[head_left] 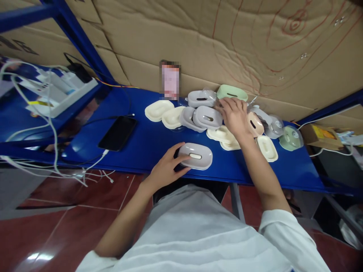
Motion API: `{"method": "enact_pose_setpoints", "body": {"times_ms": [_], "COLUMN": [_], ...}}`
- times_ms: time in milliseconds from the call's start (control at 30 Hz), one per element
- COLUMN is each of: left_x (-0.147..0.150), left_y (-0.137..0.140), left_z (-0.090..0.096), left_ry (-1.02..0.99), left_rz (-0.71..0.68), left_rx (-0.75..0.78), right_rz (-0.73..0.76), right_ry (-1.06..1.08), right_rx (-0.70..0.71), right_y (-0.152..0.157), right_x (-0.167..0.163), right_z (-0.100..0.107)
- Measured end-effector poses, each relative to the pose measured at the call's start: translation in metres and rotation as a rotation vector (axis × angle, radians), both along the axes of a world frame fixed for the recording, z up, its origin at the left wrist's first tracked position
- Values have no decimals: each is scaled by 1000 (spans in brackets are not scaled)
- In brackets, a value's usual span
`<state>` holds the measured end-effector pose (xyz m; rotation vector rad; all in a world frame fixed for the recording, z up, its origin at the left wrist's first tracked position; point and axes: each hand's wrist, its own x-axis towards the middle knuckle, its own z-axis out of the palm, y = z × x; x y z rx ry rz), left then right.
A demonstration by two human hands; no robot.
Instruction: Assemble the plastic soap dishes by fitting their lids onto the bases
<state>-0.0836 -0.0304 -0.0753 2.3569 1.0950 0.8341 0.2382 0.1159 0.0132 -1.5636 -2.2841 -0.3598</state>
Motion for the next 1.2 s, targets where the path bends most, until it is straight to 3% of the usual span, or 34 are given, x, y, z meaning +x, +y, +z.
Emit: {"method": "enact_pose_setpoints", "body": {"times_ms": [167, 333, 633, 700, 800, 867, 1000, 1200], "left_x": [0, 0, 0, -1, -1, -1, -1, -2], "left_y": [1, 2, 2, 2, 2, 2, 3, 4], "left_z": [-2, -3, -4, -4, -4, -5, -8, -8], "left_ry": [-3, -5, -25, -22, -60, -101, -118, -47], "left_rz": [-1, -10, -6, 3, 55, 86, 82, 52], "left_rx": [10, 23, -17, -53, -150, -199, -227, -222], "right_rz": [6, 43, -118, -23, 247, 376, 431, 508], "right_ry": [-136, -171, 31, 54, 100, 132, 138, 76], "right_rx": [-37, -46, 229, 341, 453, 360, 127, -227], "right_y": [49, 64, 63, 43, -16, -64, -136, -152], "right_x": [-23, -22, -12, -15, -21, -26, -34, -50], "right_z": [9, 14, 4, 3, -7, -19, -42, -52]}}
